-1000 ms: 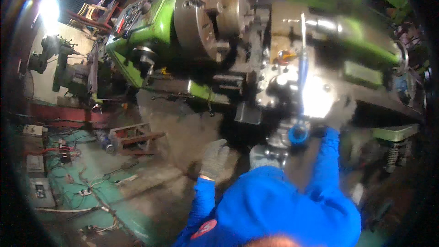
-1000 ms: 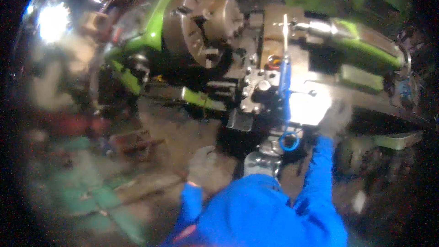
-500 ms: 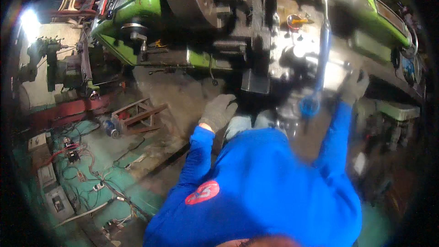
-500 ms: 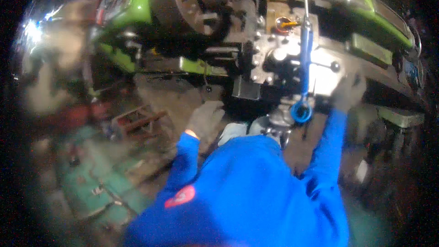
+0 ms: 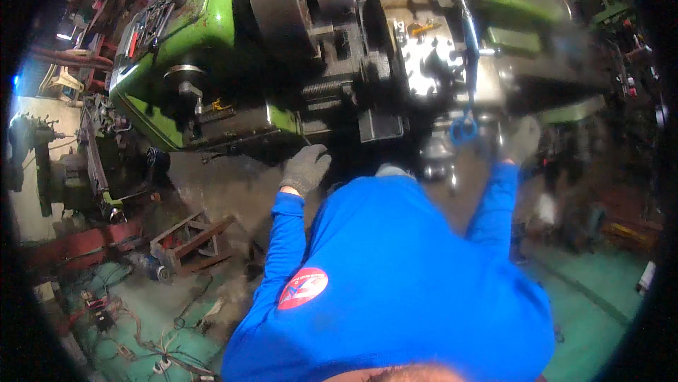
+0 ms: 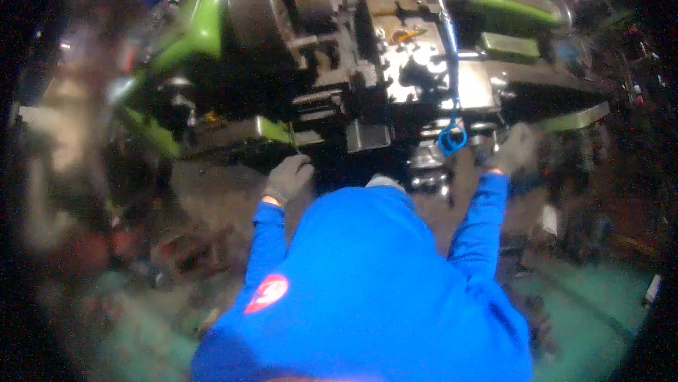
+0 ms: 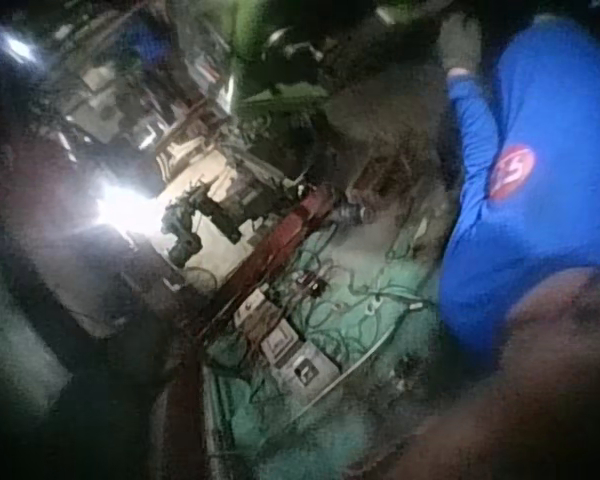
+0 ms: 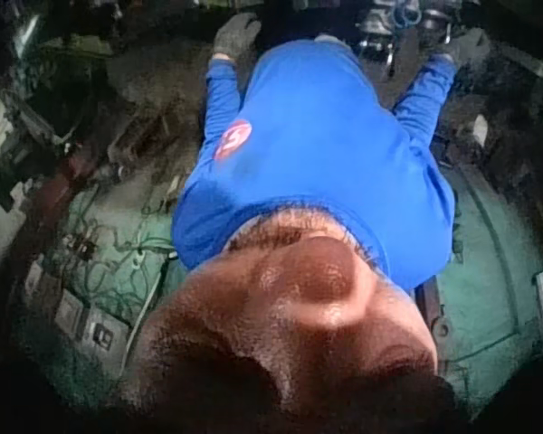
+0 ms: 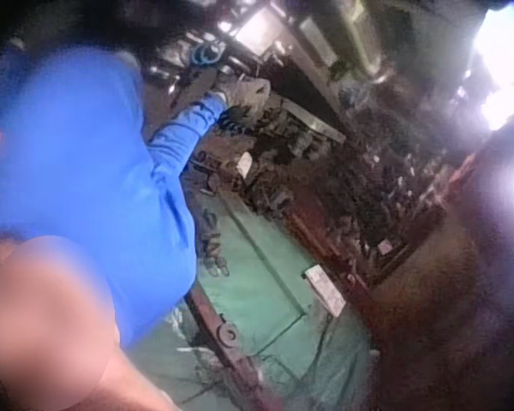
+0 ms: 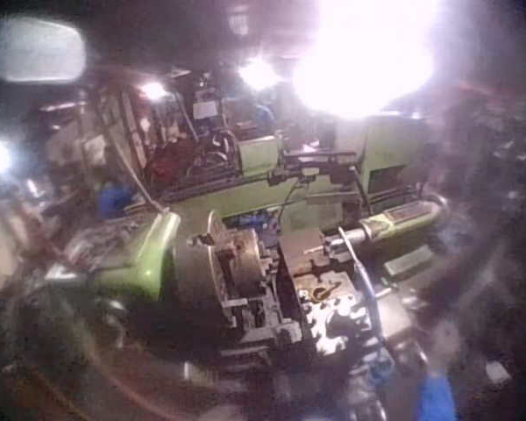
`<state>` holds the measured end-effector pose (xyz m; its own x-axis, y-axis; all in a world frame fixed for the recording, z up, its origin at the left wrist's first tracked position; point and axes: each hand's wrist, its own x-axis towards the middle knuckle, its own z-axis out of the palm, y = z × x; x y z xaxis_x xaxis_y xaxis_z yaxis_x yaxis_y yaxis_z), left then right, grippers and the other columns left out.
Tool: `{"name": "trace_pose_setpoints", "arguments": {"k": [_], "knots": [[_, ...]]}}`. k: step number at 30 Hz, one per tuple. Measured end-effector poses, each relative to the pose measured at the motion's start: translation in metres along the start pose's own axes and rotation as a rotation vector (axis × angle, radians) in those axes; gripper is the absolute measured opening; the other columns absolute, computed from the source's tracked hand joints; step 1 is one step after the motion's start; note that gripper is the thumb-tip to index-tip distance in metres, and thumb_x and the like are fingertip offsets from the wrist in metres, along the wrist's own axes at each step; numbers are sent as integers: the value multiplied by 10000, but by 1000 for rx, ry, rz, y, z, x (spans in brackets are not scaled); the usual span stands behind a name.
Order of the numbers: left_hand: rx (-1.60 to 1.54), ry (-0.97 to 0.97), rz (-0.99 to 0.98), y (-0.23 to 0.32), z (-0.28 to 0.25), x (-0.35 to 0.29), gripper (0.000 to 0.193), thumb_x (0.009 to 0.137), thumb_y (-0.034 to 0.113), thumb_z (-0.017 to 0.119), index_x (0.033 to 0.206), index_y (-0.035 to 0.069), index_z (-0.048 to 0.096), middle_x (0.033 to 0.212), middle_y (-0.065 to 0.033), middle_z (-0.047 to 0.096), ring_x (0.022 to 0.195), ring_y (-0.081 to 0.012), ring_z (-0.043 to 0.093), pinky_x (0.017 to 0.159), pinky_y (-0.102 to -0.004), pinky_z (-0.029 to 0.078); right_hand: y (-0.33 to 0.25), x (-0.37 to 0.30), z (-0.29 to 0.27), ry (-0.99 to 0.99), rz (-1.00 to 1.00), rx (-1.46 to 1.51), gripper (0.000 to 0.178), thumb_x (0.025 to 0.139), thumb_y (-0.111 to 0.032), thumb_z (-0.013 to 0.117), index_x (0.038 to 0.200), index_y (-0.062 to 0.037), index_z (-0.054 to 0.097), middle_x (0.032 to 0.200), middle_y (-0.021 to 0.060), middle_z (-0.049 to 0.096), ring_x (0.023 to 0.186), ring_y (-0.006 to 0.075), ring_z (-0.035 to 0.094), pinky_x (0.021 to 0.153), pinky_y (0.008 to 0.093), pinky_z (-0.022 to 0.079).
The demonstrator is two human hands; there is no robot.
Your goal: The person operates a metal lathe, using a handheld air blow gun to clear debris from the chuck and workpiece. They then use a brush to clean the chuck jaws and the rotating metal cylinder while the machine is running.
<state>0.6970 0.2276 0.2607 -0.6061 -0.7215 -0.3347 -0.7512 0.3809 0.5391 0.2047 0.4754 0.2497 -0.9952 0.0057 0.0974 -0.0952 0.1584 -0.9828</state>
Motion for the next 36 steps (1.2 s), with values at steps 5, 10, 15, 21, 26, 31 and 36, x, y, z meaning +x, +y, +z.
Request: {"name": "trace_pose_setpoints", "arguments": {"k": [5,10,15,21,26,31,36], "knots": [[7,-8,-1,-38,-16,0,474,975,415,585,1296,75,663,1324,-174,655,1248,-377,598,1067,-458,471,-50,-55,12,35,-234,-114,264,925,-106,639,1142,43,658,1026,105,662,843,173,608,743,320,514],[-128,15,51,-38,-24,20,470,982,416,591,1289,68,666,1302,-186,666,1241,-384,601,1061,-452,473,-46,-55,0,-53,-139,-16,355,953,-201,673,1224,28,659,1246,186,666,1174,311,623,1035,416,491],[-389,137,187,2,-19,65,418,994,350,628,1282,49,660,1311,-186,667,1237,-374,613,1063,-429,477,-13,5,4,-120,171,572,287,937,-69,658,1213,5,633,1119,89,651,1040,209,620,922,364,539],[-581,149,212,64,-46,115,396,1034,300,615,1313,21,638,1290,-153,687,1224,-316,638,1065,-388,476,-53,40,60,-251,280,807,139,1016,-118,597,1076,1,638,1026,78,653,915,181,635,796,302,567],[-1167,66,104,133,-76,165,388,1062,321,558,1303,24,626,1190,-135,694,1103,-272,672,991,-401,535,-28,111,108,-451,422,963,180,1029,-76,576,1150,34,651,980,90,673,857,168,670,754,272,598],[-1749,-58,-32,178,-93,224,490,1062,449,542,1280,14,598,1144,-150,711,1076,-307,693,968,-466,567,-46,114,172,-591,293,609,224,1000,12,610,1218,46,649,1052,107,670,903,162,667,784,256,607],[-1908,-89,-95,230,-92,276,546,1027,528,564,1292,51,592,1172,-159,697,1107,-326,666,993,-486,539,-69,131,223,-616,734,817,285,931,88,676,1210,39,646,1099,110,652,958,141,647,805,261,597]]}}
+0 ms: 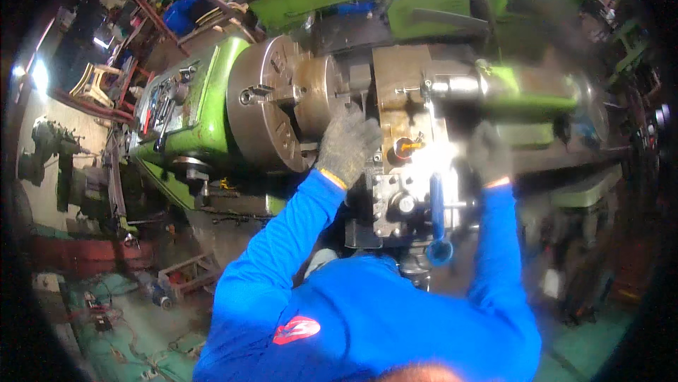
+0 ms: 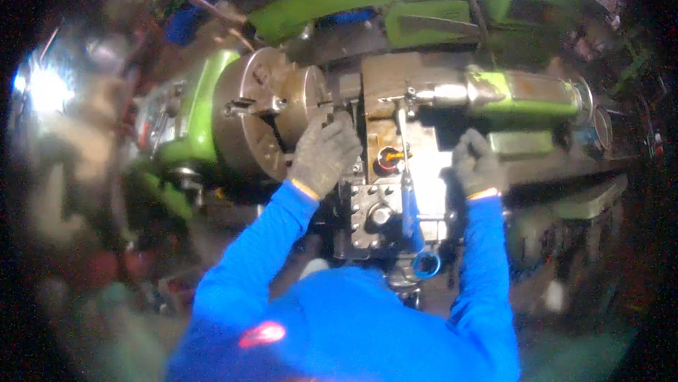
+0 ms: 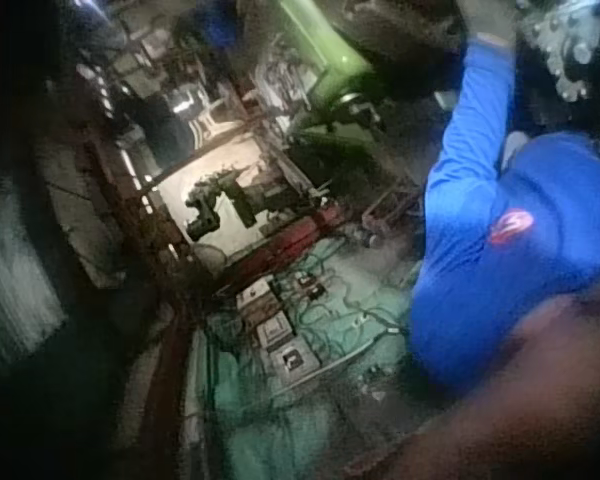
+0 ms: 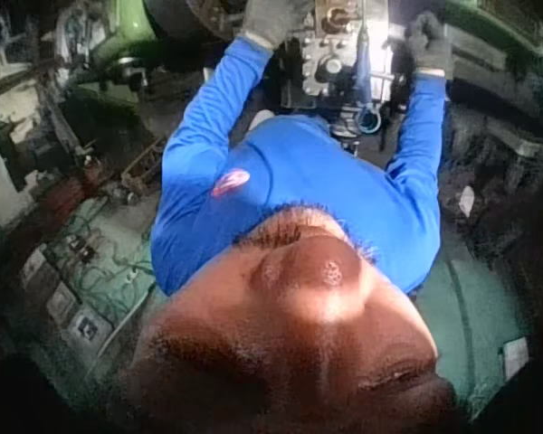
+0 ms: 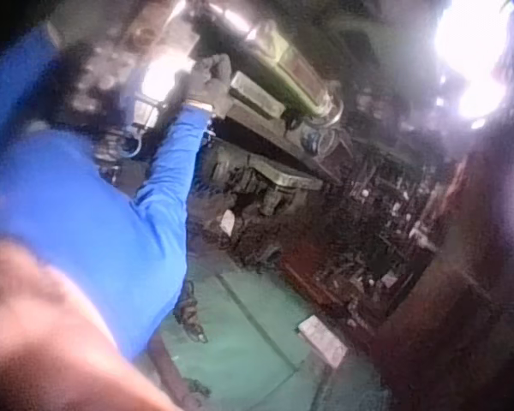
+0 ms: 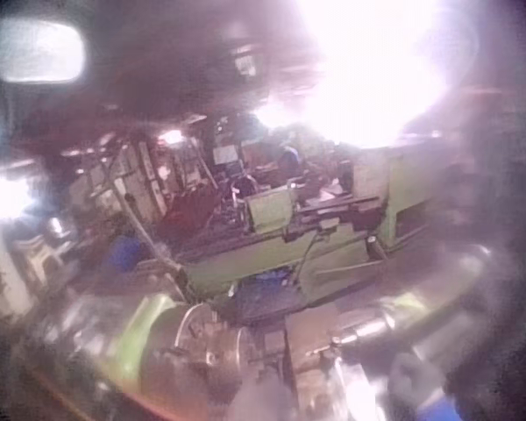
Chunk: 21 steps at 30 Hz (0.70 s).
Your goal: The person operates a metal lathe, using a handheld air blow gun to clear debris from the chuck and workpiece. They then use a brush to clean the chuck jaws and the rotating metal cylinder while the machine is running.
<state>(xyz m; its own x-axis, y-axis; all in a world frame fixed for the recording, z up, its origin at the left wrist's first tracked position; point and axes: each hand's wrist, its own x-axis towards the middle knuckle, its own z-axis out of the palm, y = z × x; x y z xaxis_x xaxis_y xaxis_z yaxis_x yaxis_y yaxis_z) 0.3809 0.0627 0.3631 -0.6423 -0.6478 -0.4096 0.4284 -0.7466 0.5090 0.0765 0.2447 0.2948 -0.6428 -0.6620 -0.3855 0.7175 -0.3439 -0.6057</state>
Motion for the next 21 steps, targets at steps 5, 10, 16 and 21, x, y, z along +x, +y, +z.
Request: {"name": "trace_pose_setpoints", "arguments": {"k": [5,10,16,21], "knots": [[-88,109,-72,-20,46,44,629,1029,567,509,1369,38,507,1368,-199,557,1275,-356,528,1103,-524,433,26,24,19,-168,-452,-946,325,911,69,705,1227,37,636,1131,95,671,1025,156,648,904,276,579],[-128,75,-81,-41,24,93,930,997,672,502,1582,-13,270,1483,-272,439,1370,-417,460,1136,-550,415,26,40,37,-382,-263,-1091,421,901,-10,774,1286,54,618,1180,126,684,1147,181,626,1000,319,549],[-18,206,-74,-47,57,121,702,997,663,478,1295,34,571,1260,-192,615,1165,-302,588,1012,-445,489,54,84,28,-434,13,-863,370,971,-55,691,1299,55,562,1165,136,644,1131,210,635,1022,325,573],[-121,151,-123,-64,45,151,577,1030,633,439,1110,89,614,1035,-115,639,1011,-262,613,905,-399,510,61,96,33,-425,217,-592,259,1026,-32,587,1268,52,549,1137,138,634,1115,255,653,1008,361,600]]}}
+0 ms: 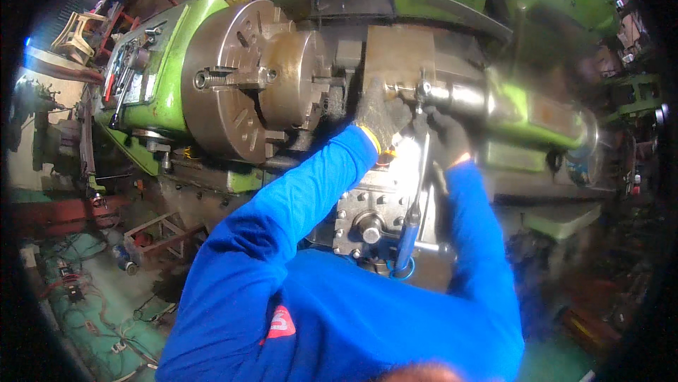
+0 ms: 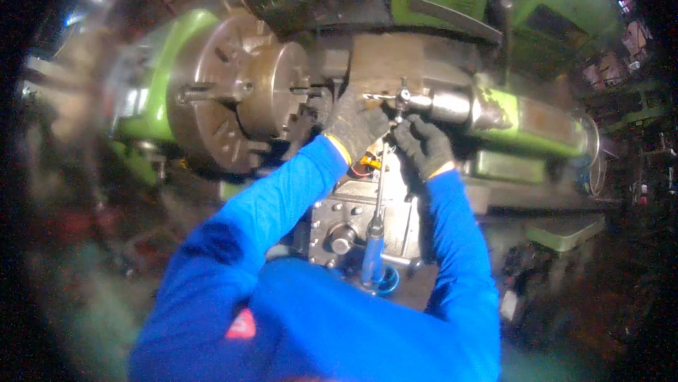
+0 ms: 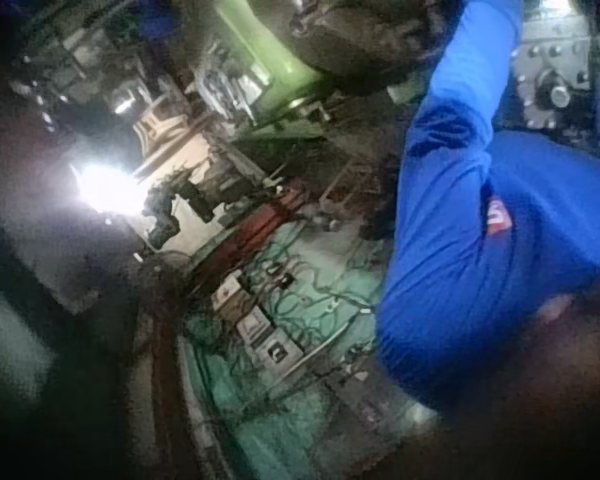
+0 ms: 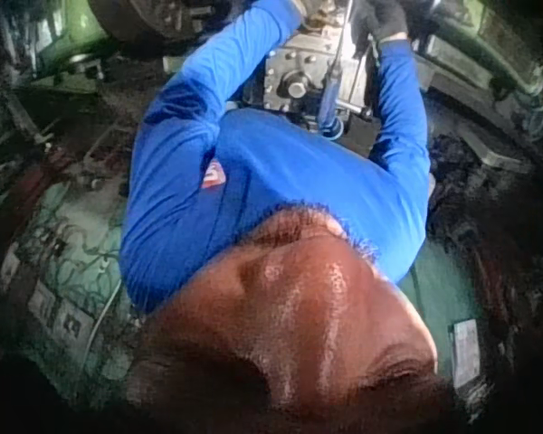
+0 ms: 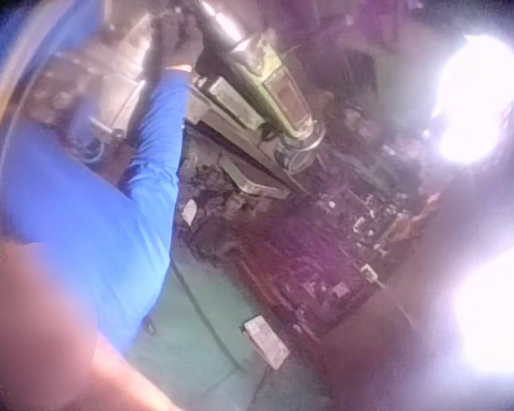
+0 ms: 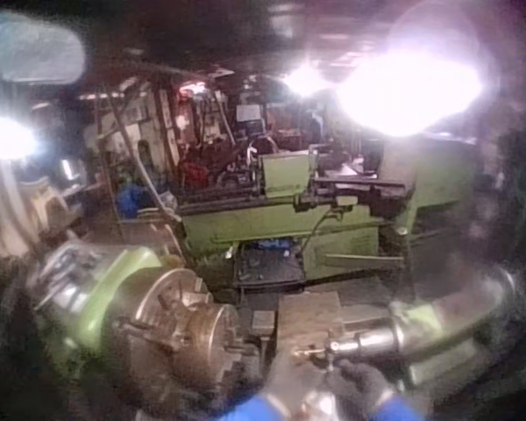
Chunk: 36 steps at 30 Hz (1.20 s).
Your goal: The person operates a metal lathe, using a handheld air blow gun to clear debris from the chuck and workpiece. They then use a brush to clean the chuck jaws and the rotating metal cylinder while the machine is running.
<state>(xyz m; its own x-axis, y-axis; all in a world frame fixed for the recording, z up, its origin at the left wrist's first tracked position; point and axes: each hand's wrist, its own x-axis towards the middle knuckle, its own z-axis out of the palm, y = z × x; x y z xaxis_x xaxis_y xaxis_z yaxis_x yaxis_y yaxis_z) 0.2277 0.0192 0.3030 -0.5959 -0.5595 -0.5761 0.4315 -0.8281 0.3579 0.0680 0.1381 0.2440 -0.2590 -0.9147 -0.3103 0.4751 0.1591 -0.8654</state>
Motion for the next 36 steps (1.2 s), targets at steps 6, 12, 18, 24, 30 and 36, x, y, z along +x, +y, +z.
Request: {"name": "trace_pose_setpoints", "arguments": {"k": [6,12,18,24,30,36], "knots": [[-107,124,-11,-14,-10,37,410,1034,528,535,1025,126,615,927,-85,605,879,-255,633,711,-400,538,17,27,-9,58,212,552,293,1063,-34,466,1337,63,500,1203,225,631,1154,344,652,1025,440,584],[-98,10,114,-17,-26,52,388,1029,456,605,1091,72,598,979,-116,640,960,-253,633,841,-418,551,-2,21,23,-212,-112,115,374,1041,-73,426,1369,99,481,1332,307,595,1247,404,623,1068,523,542],[-57,154,18,-9,1,32,260,1015,347,651,1138,120,621,945,-93,674,790,-235,672,646,-384,570,-5,23,31,-94,-91,90,305,973,32,517,1260,85,602,1179,143,686,1054,204,677,888,313,562],[123,-4,132,-22,-32,62,275,999,257,677,1147,41,591,1023,-113,664,942,-239,670,857,-383,587,32,55,-4,-103,95,229,358,968,33,584,1323,77,575,1315,198,662,1198,267,664,1053,404,539],[638,-71,590,-33,-46,74,215,928,166,710,1050,10,625,985,-171,672,949,-295,673,852,-398,553,-5,25,35,85,-91,-628,330,941,15,660,1269,49,644,1231,162,716,1149,226,685,1030,350,528],[978,-42,610,-23,-36,68,285,883,217,752,1010,-17,650,971,-231,676,965,-374,656,871,-435,526,-6,22,34,56,-164,-664,343,952,36,605,1293,63,628,1276,175,696,1185,231,669,1054,353,519]]}}
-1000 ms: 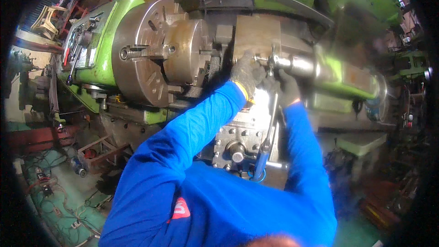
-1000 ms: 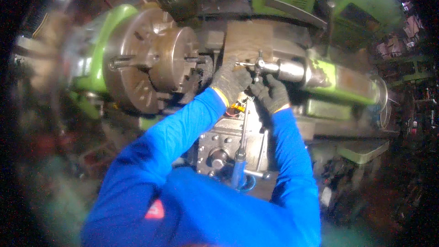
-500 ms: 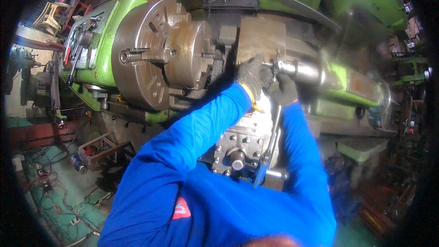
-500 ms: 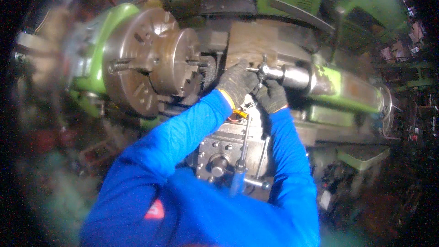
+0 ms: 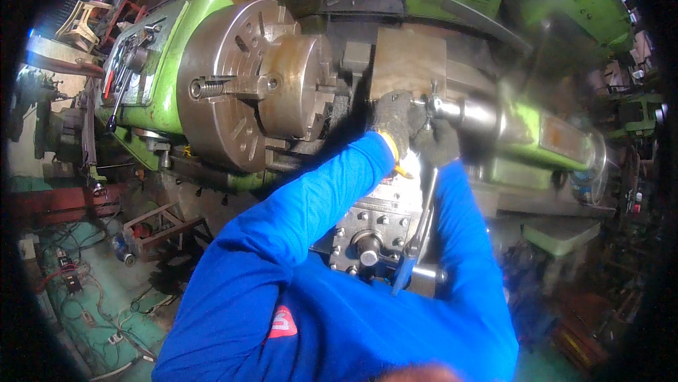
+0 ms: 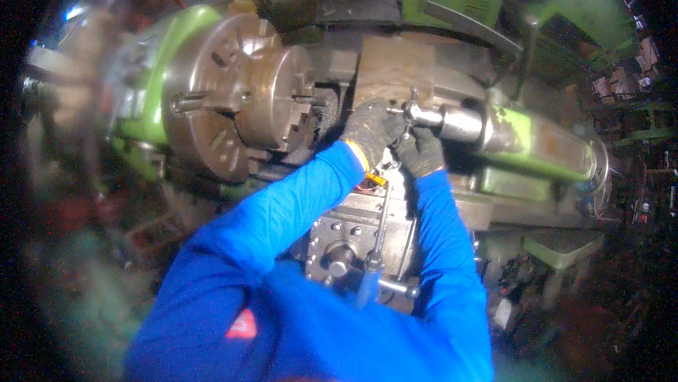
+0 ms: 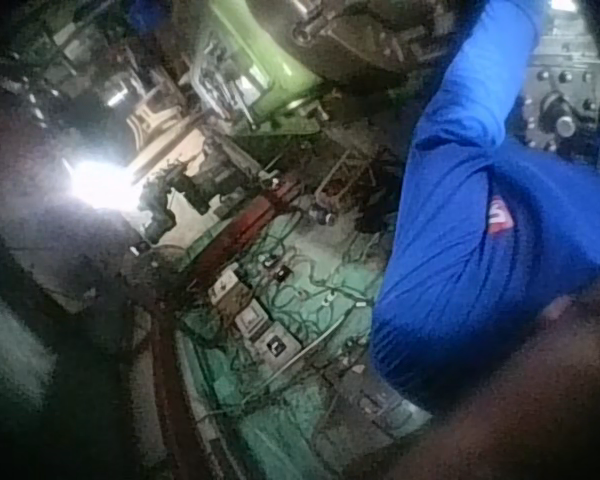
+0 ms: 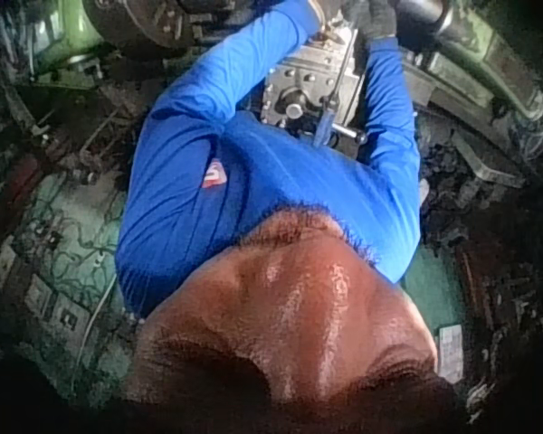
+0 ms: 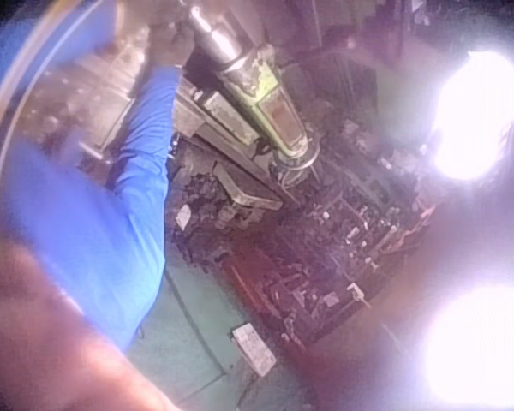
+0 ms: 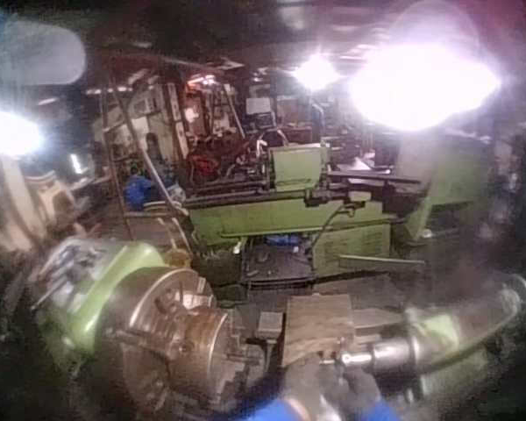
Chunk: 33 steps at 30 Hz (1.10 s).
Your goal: The person operates a metal lathe, using a handheld air blow gun to clear debris from the chuck and workpiece. They then use a brush to clean the chuck jaws and the rotating metal cylinder while the machine is running.
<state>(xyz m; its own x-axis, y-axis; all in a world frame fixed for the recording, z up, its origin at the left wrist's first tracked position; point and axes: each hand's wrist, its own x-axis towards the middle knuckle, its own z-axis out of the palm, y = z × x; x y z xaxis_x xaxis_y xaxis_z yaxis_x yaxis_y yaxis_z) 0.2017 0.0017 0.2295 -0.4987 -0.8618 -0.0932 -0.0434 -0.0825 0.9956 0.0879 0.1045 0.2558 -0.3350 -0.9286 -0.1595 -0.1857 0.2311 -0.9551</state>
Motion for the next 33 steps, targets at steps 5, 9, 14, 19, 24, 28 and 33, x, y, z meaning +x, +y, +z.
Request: {"name": "trace_pose_setpoints", "arguments": {"k": [5,9,14,19,24,28,33], "knots": [[-179,124,56,-8,4,-4,317,870,253,768,978,-19,649,964,-234,675,952,-385,656,858,-441,527,-5,3,8,1,97,333,340,953,62,567,1287,78,625,1279,175,694,1193,237,665,1063,357,516],[-228,172,-2,-11,7,-2,319,877,271,765,956,-13,645,976,-232,674,949,-382,660,837,-444,534,-17,0,4,-60,76,94,334,951,54,575,1279,69,632,1245,166,711,1160,233,678,1034,355,529],[-299,117,-149,-5,9,-1,215,921,223,715,974,20,668,1088,-197,682,992,-346,667,854,-428,545,59,15,4,-36,-49,190,297,949,5,623,1241,49,647,1189,149,730,1102,216,690,975,350,547],[-453,65,-125,-67,4,4,201,984,210,616,1140,110,696,1208,-95,691,1187,-265,603,1059,-406,453,86,23,14,-72,-88,187,270,946,-27,643,1205,49,660,1154,152,732,1072,210,690,941,351,553],[-548,94,-311,-54,15,4,268,1008,231,564,1228,183,708,1287,-66,676,1292,-258,546,1137,-414,382,55,20,4,-117,-34,153,283,944,-37,640,1215,42,661,1161,127,742,1043,193,702,930,346,553],[-449,45,-192,-70,18,9,277,1008,216,553,1227,193,720,1312,-82,662,1314,-272,540,1136,-428,385,-2,7,14,-44,-72,179,272,938,-51,630,1190,33,688,1158,114,757,1046,186,716,938,341,549],[-579,44,259,-116,20,10,284,995,227,566,1233,218,720,1303,-80,659,1304,-262,549,1130,-436,390,-3,10,12,-23,0,-47,279,925,-56,621,1178,22,708,1150,136,762,1086,215,718,962,342,546]]}}
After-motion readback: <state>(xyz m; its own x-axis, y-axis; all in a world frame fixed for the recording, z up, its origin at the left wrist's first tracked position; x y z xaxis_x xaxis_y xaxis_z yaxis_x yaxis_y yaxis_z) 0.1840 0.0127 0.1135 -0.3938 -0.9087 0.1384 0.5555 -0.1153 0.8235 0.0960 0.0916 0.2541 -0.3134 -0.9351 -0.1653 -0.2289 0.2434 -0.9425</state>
